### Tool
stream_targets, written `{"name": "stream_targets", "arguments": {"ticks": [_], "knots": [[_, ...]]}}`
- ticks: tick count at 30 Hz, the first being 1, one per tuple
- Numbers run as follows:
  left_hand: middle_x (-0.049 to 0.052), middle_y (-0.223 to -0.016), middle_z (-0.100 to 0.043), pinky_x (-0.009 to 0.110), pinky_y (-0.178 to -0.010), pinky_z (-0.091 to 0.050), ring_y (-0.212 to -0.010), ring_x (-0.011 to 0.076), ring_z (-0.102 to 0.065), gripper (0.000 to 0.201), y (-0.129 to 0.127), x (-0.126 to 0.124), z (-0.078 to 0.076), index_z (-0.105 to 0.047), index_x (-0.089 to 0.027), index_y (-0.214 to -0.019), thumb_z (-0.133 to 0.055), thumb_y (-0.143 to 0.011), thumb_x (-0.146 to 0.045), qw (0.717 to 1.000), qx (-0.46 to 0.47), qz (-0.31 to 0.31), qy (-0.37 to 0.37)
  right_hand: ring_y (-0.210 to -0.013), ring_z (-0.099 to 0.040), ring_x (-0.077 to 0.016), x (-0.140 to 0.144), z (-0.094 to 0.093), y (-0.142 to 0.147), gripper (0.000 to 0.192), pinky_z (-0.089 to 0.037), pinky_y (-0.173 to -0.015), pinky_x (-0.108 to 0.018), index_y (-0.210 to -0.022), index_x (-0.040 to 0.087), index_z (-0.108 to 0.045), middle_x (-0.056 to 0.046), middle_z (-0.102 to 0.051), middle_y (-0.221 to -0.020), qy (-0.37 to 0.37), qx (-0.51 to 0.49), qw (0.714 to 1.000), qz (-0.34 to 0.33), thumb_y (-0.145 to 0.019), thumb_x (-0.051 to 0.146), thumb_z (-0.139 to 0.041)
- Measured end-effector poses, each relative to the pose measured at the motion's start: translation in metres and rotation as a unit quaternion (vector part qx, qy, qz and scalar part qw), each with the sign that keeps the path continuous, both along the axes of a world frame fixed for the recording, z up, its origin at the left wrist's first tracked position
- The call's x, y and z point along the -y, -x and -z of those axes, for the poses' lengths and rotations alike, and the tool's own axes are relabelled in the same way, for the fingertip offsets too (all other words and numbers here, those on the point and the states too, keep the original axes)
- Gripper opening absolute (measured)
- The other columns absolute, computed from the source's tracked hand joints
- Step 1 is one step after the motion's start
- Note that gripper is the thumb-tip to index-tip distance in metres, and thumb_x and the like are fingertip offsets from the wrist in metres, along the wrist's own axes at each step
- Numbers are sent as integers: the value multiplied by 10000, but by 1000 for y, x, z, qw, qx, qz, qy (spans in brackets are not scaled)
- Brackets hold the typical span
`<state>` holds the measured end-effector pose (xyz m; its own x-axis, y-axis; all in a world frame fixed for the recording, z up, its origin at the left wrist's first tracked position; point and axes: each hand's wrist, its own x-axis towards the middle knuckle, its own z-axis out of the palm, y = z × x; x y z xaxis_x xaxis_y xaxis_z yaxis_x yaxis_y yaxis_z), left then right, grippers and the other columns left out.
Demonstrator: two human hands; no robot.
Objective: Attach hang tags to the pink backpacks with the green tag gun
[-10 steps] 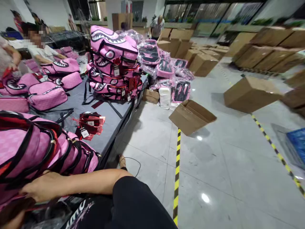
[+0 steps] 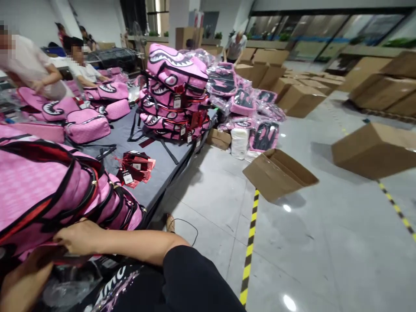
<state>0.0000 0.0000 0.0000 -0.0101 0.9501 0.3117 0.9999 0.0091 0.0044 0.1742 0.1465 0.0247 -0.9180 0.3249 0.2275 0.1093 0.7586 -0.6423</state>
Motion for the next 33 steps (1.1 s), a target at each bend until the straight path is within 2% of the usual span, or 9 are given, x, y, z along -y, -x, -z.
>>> {"name": "stream_targets", "arguments": {"ticks": [3,5,9,12,15,20,23,29,33], "knots": [[59,-994,-756,257,-534,-498,-718,191,-708,491,-11,-5,-8,-796,-291,-921,-341,-859,-117,995,-89,50,-2,-1012,-698,-167,1,2,-3,195,-471,-875,-226,-1119,135,-642,-63,-744,-1102,2,-28,1000,8,-952,167,-546],[65,-1003,-767,239,-590,-531,-762,190,-728,476,-18,-7,-10,-799,-260,-902,-354,-831,-106,995,-81,61,6,-986,-703,-165,1,2,-4,176,-474,-864,-223,-1091,137,-646,-65,-750,-1059,4,-39,999,4,-938,144,-560],[58,-972,-769,256,-533,-504,-722,211,-724,449,-31,-8,-14,-788,-276,-921,-368,-818,-155,998,-39,-29,50,-928,-713,-169,1,1,-7,128,-482,-851,-236,-1028,149,-649,-68,-756,-969,11,-52,999,12,-936,139,-560],[39,-948,-777,220,-577,-518,-789,194,-738,377,-39,-9,-16,-766,-264,-930,-393,-884,-281,995,80,-53,32,-904,-714,-172,0,3,-8,98,-488,-848,-246,-995,160,-646,-66,-753,-941,21,-71,997,18,-936,155,-568],[8,-878,-776,210,-534,-485,-663,165,-715,353,-43,-9,-14,-755,-285,-948,-407,-900,-308,988,117,-98,31,-902,-713,-172,0,7,-7,95,-489,-847,-247,-991,166,-646,-61,-752,-936,21,-76,997,14,-926,144,-580],[44,-964,-773,220,-608,-517,-744,182,-733,350,-45,-9,-11,-737,-247,-955,-397,-904,-315,990,121,-75,16,-898,-707,-170,-2,11,-7,83,-487,-838,-247,-974,178,-636,-55,-748,-930,32,-79,996,12,-921,144,-581],[40,-916,-778,234,-550,-503,-693,190,-730,366,-48,-11,-15,-733,-245,-927,-374,-900,-312,992,103,-68,27,-876,-702,-168,-3,10,-10,83,-483,-838,-250,-958,182,-631,-46,-741,-895,39,-75,996,0,-917,133,-578],[32,-912,-782,210,-628,-534,-754,177,-747,315,-59,-14,-21,-696,-229,-969,-431,-915,-389,975,196,-102,16,-876,-677,-152,-7,10,-16,75,-470,-827,-229,-957,185,-615,-40,-727,-913,58,-83,995,4,-929,140,-562],[11,-842,-775,209,-562,-502,-673,173,-730,278,-63,-13,-19,-687,-242,-872,-492,-892,-439,971,181,-155,5,-840,-670,-154,-10,9,-19,69,-465,-830,-229,-950,166,-614,-44,-717,-871,54,-82,995,-15,-942,146,-548]]}}
